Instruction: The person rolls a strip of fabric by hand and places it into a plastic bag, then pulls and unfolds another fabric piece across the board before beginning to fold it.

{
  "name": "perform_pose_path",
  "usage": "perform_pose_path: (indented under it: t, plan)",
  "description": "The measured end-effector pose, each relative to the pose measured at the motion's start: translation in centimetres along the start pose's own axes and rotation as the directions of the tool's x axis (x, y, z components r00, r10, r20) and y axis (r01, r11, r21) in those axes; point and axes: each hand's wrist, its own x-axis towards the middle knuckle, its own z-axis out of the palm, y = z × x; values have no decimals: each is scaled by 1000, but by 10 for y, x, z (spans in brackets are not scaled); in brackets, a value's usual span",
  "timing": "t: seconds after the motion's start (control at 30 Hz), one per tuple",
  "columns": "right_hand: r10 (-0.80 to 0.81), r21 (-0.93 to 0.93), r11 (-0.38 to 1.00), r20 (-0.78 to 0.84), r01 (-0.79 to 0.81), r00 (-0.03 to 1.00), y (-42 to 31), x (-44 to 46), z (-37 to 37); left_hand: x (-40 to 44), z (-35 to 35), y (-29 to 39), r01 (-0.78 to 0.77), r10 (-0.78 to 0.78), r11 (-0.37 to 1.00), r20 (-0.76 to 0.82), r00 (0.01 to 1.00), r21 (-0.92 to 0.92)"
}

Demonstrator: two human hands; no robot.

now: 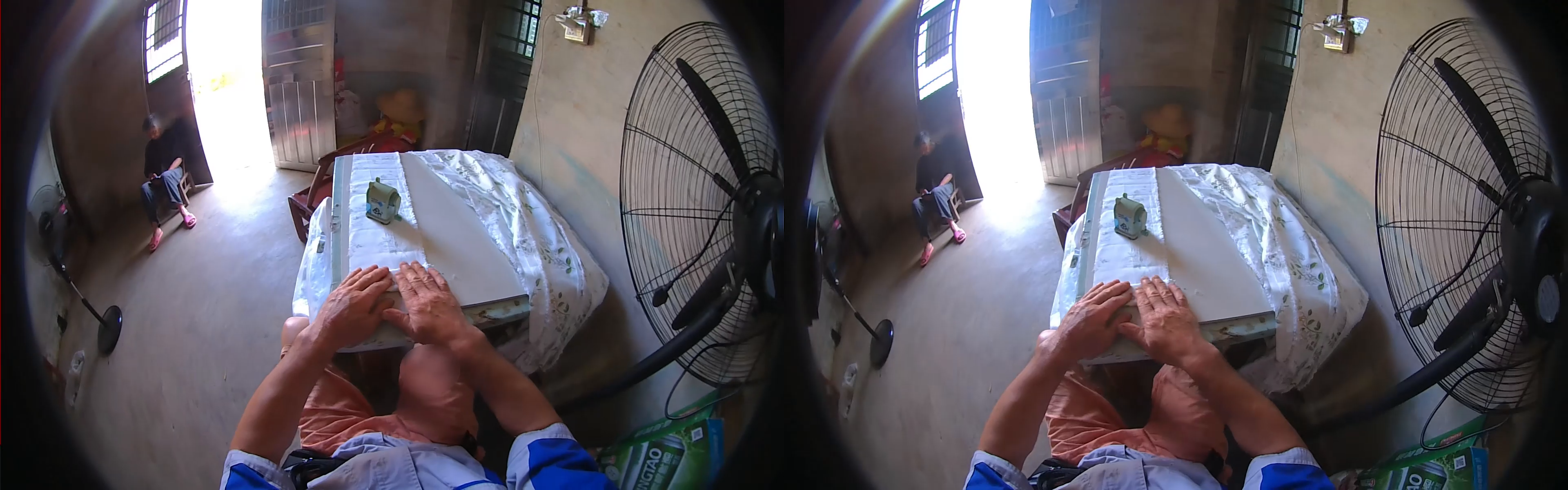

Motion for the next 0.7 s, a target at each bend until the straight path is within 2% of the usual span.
perform_pose_path:
  t: [0.13,0.23,0.43,0.47,0.7]
  plan:
    - [96,-27,995,88,-94,991,13,-10,-12,0,-1,5,3,-3,1000,-23,1000,11]
    - [104,-26,994,89,-102,991,16,-14,-10,-1,-5,9,5,-4,1000,-29,1000,6]
    - [81,-6,997,40,-81,996,15,-19,-12,-4,0,9,-19,15,999,-99,995,-36]
    - [56,-23,998,-17,-56,998,13,-22,-13,-3,-2,11,-17,13,999,-101,995,-44]
    - [27,113,993,-85,-17,996,13,-37,-33,-15,-12,28,-58,55,998,-107,993,-29]
